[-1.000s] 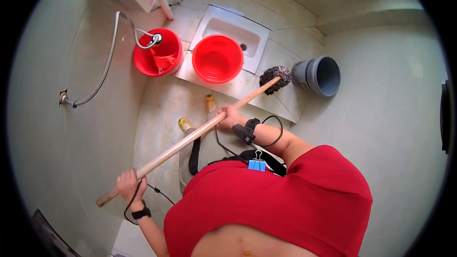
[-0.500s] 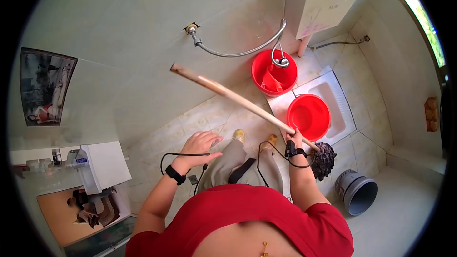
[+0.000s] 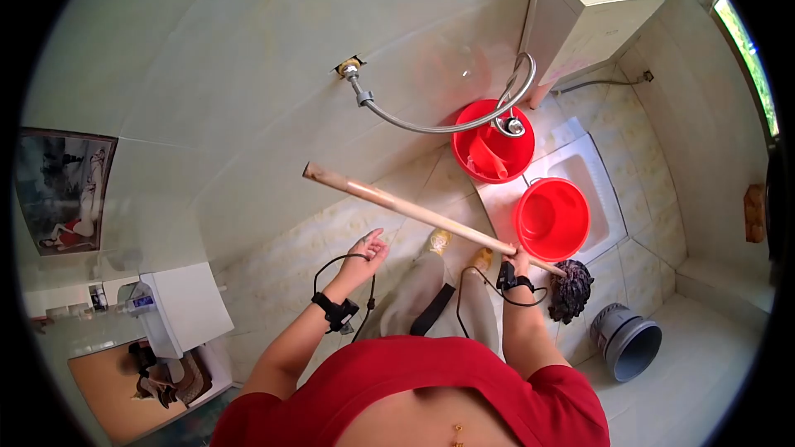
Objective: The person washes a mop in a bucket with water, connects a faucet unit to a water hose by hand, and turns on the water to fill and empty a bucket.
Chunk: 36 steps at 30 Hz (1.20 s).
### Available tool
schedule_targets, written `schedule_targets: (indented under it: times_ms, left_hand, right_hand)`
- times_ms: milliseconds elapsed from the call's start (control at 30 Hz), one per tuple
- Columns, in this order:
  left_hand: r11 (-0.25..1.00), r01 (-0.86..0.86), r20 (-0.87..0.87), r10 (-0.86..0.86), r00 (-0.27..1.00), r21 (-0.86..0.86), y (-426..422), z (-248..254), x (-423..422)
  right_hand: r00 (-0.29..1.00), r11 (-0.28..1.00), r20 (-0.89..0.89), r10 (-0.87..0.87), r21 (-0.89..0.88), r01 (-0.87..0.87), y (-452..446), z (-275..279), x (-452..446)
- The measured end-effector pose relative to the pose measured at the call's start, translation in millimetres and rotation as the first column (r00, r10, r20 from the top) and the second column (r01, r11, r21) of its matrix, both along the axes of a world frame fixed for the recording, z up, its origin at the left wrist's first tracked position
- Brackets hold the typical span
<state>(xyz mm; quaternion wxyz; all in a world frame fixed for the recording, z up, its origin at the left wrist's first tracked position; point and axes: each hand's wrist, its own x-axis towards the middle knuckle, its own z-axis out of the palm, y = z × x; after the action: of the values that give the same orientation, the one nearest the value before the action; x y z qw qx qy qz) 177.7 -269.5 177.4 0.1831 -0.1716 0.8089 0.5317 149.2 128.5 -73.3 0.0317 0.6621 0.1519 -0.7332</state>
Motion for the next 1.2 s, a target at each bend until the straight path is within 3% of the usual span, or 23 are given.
schedule_targets:
  times_ms: [67,133,200,300,333,400,433,500,533,600,633,700,733,800,833,867,900,933,967,1000,1067,1167,1200]
  left_hand:
    - [0.999,0.009,-0.052,-0.007,0.999,0.051,-2.7,-12.0,-19.3]
    - [0.976,0.215,0.072,-0.217,0.973,0.035,-5.4,-17.1,-34.4]
    - [0.964,0.265,0.020,-0.265,0.964,0.003,-7.2,-28.8,-33.8]
    - [0.932,0.300,0.202,-0.340,0.918,0.205,-14.3,-36.4,-33.7]
    - [0.932,0.301,0.217,-0.342,0.914,0.201,-19.3,-37.7,-32.7]
    - [0.927,0.314,0.334,-0.368,0.868,0.205,-28.7,-38.7,-29.0]
    - [0.928,0.315,0.337,-0.367,0.867,0.201,-33.9,-41.2,-25.6]
    - [0.960,0.021,0.525,-0.172,0.834,0.280,-46.1,-48.4,-12.8]
    - [0.957,0.024,0.531,-0.181,0.828,0.288,-54.1,-50.5,-10.6]
    - [0.978,0.042,0.827,-0.195,0.528,0.204,-77.7,-56.6,-9.6]
    - [0.973,0.057,0.828,-0.221,0.515,0.224,-89.7,-65.7,-1.2]
    - [0.904,-0.332,0.956,-0.209,0.207,0.270,-112.1,-92.4,28.9]
    - [0.923,-0.266,0.959,-0.254,0.123,0.278,-118.1,-99.7,36.0]
    - [0.972,-0.148,0.974,-0.161,0.160,0.185,-106.8,-96.3,29.5]
    - [0.971,-0.119,0.973,-0.189,0.136,0.205,-103.0,-101.4,25.5]
    - [0.974,0.055,0.954,-0.228,0.193,0.222,-99.1,-109.2,19.9]
    - [0.946,0.230,0.926,-0.285,0.246,0.230,-93.1,-119.5,11.8]
    - [0.929,0.265,0.921,-0.319,0.222,0.258,-83.6,-121.1,2.9]
    - [0.680,0.717,0.833,-0.481,0.274,0.157,-70.0,-115.7,-8.0]
    - [0.274,0.960,0.724,-0.650,0.232,-0.061,-54.7,-113.0,-19.5]
    - [0.189,0.974,0.635,-0.739,0.225,-0.125,-31.7,-113.5,-33.3]
    - [0.571,0.813,0.389,-0.727,0.565,-0.114,-2.5,-115.3,-50.8]
    - [0.555,0.823,0.394,-0.734,0.554,-0.122,5.3,-120.7,-52.8]
  right_hand:
    - [0.998,0.997,0.039,-0.043,0.063,0.040,-24.2,8.4,-0.6]
    - [0.999,0.978,0.039,0.006,0.207,-0.014,-34.9,-13.9,0.1]
    - [0.999,0.972,0.030,0.020,0.235,-0.026,-34.5,-51.5,-2.0]
    - [0.998,0.987,-0.026,-0.061,0.147,0.065,-29.0,-92.6,-12.0]
    - [0.997,0.967,0.049,-0.062,0.251,0.047,-41.0,-79.3,-24.0]
    - [1.000,0.960,-0.017,-0.002,0.280,0.006,-43.9,-68.7,-35.6]
    - [0.998,0.966,-0.028,-0.047,0.255,0.053,-45.6,-59.7,-44.2]
    - [0.995,0.961,-0.030,-0.099,0.256,0.103,-47.7,-44.7,-52.8]
    - [0.994,0.958,-0.022,-0.104,0.265,0.106,-46.5,-46.8,-49.7]
    - [1.000,0.964,-0.004,-0.027,0.264,0.027,-39.4,-49.7,-43.9]
    - [0.999,0.964,-0.022,-0.047,0.262,0.051,-45.1,-37.0,-42.7]
    - [0.995,0.970,-0.049,-0.087,0.224,0.096,-41.7,-51.9,-19.6]
    - [0.990,0.966,-0.025,-0.140,0.216,0.142,-46.6,-56.6,-10.5]
    - [0.987,0.959,-0.040,-0.153,0.236,0.158,-48.3,-101.2,27.8]
    - [0.987,0.964,-0.013,-0.158,0.216,0.157,-57.1,-76.6,26.8]
    - [0.986,0.968,0.011,-0.166,0.195,0.161,-73.0,-53.7,19.0]
    - [0.988,0.976,-0.011,-0.152,0.154,0.152,-83.5,-56.0,22.3]
    - [0.990,0.983,-0.033,-0.141,0.113,0.143,-88.3,-60.2,30.3]
    - [0.991,0.991,-0.082,-0.106,0.071,0.112,-91.0,-118.1,63.9]
    - [0.988,0.997,-0.135,-0.071,0.032,0.076,-90.5,-176.2,93.7]
    - [0.997,0.998,0.041,-0.064,0.013,0.064,-109.5,-113.5,55.7]
    - [0.985,0.999,0.166,-0.045,0.010,0.044,-126.2,-128.1,49.4]
    - [0.985,0.998,0.163,-0.061,0.001,0.062,-127.3,-135.3,48.6]
